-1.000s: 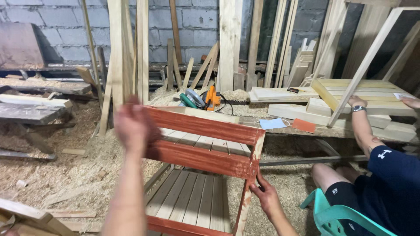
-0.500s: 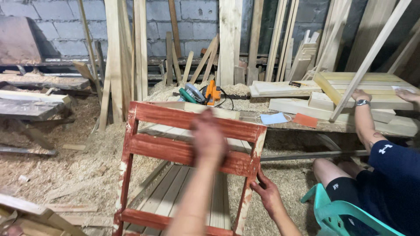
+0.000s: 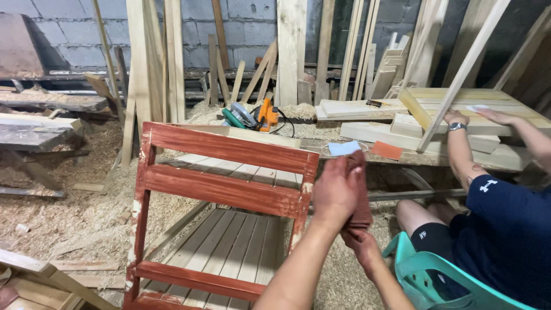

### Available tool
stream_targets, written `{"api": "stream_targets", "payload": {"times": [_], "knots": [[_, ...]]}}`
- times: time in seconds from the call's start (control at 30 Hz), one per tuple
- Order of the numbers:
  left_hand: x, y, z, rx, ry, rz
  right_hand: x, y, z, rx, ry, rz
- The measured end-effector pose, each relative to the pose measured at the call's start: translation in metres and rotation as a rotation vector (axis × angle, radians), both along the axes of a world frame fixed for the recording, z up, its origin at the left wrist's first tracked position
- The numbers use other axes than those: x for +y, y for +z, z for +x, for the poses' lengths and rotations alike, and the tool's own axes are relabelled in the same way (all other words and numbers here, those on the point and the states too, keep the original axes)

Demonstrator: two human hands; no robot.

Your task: The person applies a reddish-brown stain to a wooden chair using a cloth. They wipe the stain onto the frame and slats, then dip the cloth into a container to reload it before continuing to cover more surfaces.

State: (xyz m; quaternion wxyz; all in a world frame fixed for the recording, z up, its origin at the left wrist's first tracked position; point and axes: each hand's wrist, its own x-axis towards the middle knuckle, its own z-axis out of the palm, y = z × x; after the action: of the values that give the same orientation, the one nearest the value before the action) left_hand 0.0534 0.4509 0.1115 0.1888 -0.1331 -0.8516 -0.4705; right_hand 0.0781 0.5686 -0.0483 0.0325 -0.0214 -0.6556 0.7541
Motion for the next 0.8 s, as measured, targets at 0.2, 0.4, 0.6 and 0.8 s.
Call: {"api": "stream_targets", "payload": {"times": [0.2, 0.4, 0.6, 0.8], "knots": [[-0.005, 0.03, -0.015, 0.155, 0.347, -0.124, 0.009, 0.02, 0.003, -0.019, 0.069, 0.155], [0.006, 0.006, -0.038, 0.111, 0.479, -0.324, 0.007, 0.002, -0.013, -0.047, 0.106, 0.071], [0.01, -0.02, -0.043, 0.051, 0.499, -0.341, 0.027, -0.012, -0.028, -0.047, 0.125, 0.041], [0.002, -0.069, -0.012, 0.128, 0.583, -0.404, 0.033, -0.019, -0.033, -0.034, 0.146, 0.003]]}}
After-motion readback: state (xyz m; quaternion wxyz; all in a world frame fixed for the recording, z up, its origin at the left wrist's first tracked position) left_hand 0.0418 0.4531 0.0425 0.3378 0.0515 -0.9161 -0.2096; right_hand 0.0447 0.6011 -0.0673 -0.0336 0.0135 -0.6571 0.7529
